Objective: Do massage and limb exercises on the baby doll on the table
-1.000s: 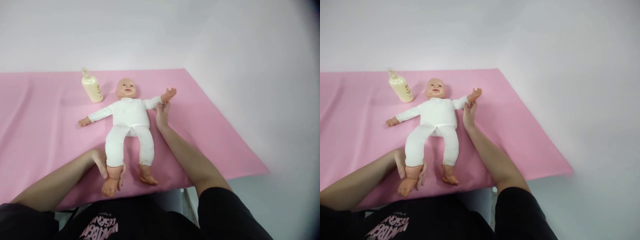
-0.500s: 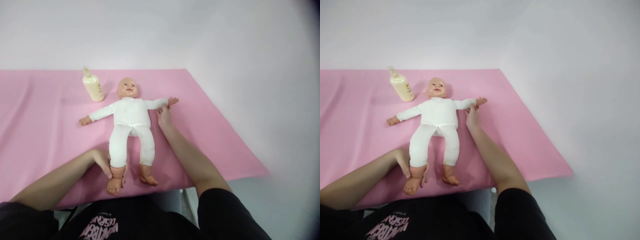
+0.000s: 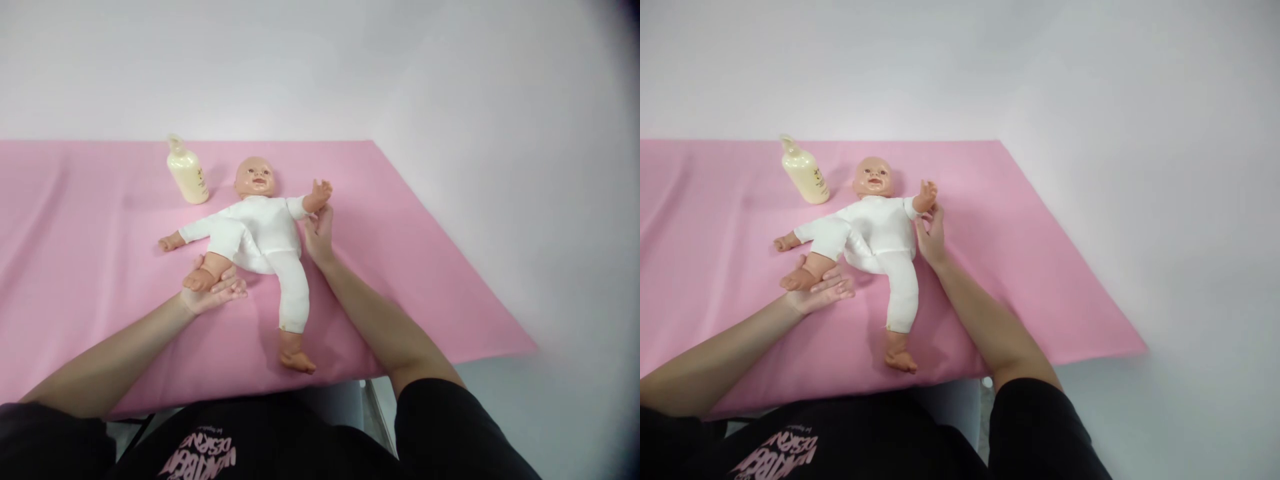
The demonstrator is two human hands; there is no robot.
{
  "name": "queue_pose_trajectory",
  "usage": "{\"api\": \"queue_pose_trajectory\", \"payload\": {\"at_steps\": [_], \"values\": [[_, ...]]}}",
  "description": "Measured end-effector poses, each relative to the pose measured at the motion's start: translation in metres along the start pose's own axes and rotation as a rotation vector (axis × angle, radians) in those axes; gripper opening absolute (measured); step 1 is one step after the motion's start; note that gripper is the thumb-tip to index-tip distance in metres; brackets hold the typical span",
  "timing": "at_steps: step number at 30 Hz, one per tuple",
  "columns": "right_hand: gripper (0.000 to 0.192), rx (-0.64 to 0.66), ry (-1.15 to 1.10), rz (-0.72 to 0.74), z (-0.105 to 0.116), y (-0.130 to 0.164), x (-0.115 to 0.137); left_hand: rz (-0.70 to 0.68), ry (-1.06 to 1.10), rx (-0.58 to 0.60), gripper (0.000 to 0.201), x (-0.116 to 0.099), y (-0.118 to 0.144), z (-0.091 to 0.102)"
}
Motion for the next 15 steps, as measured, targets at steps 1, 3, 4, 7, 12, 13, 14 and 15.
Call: {"api": "queue_pose_trajectory", "payload": {"at_steps": [1, 3, 4, 7, 12, 13, 14, 15], "values": [[0.058, 0.034, 0.029, 0.026, -0.005, 0.003, 0.002, -0.018, 0.0, -0.044, 0.053, -0.002, -0.002, 0.002], [0.055, 0.099, 0.091, 0.095, -0.013, 0.009, 0.01, -0.039, -0.015, -0.111, 0.054, -0.003, -0.003, 0.007], [0.052, 0.128, 0.126, 0.134, -0.017, 0.013, 0.014, -0.044, -0.021, -0.138, 0.054, -0.003, -0.003, 0.01], [0.042, 0.182, 0.223, 0.227, -0.023, 0.02, 0.026, -0.031, -0.028, -0.211, 0.052, 0.001, -0.002, 0.018], [0.034, 0.237, 0.341, 0.32, -0.03, 0.026, 0.038, -0.019, -0.034, -0.306, 0.05, 0.003, -0.001, 0.026], [0.033, 0.26, 0.365, 0.336, -0.033, 0.027, 0.04, -0.016, -0.043, -0.307, 0.05, 0.003, -0.001, 0.027], [0.031, 0.278, 0.386, 0.35, -0.035, 0.028, 0.041, -0.013, -0.054, -0.302, 0.05, 0.003, -0.001, 0.027], [0.03, 0.288, 0.404, 0.361, -0.037, 0.029, 0.041, -0.012, -0.068, -0.291, 0.05, 0.004, -0.002, 0.026]]}}
Point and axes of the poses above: each hand's wrist, its own y-axis away from the middle knuckle, its own z-axis out of the back of the hand, x = y × z, the point moved 10 cm from there along -y, towards the middle knuckle, and after that the axes turned 15 degrees about -z, right-handed, at the moved point
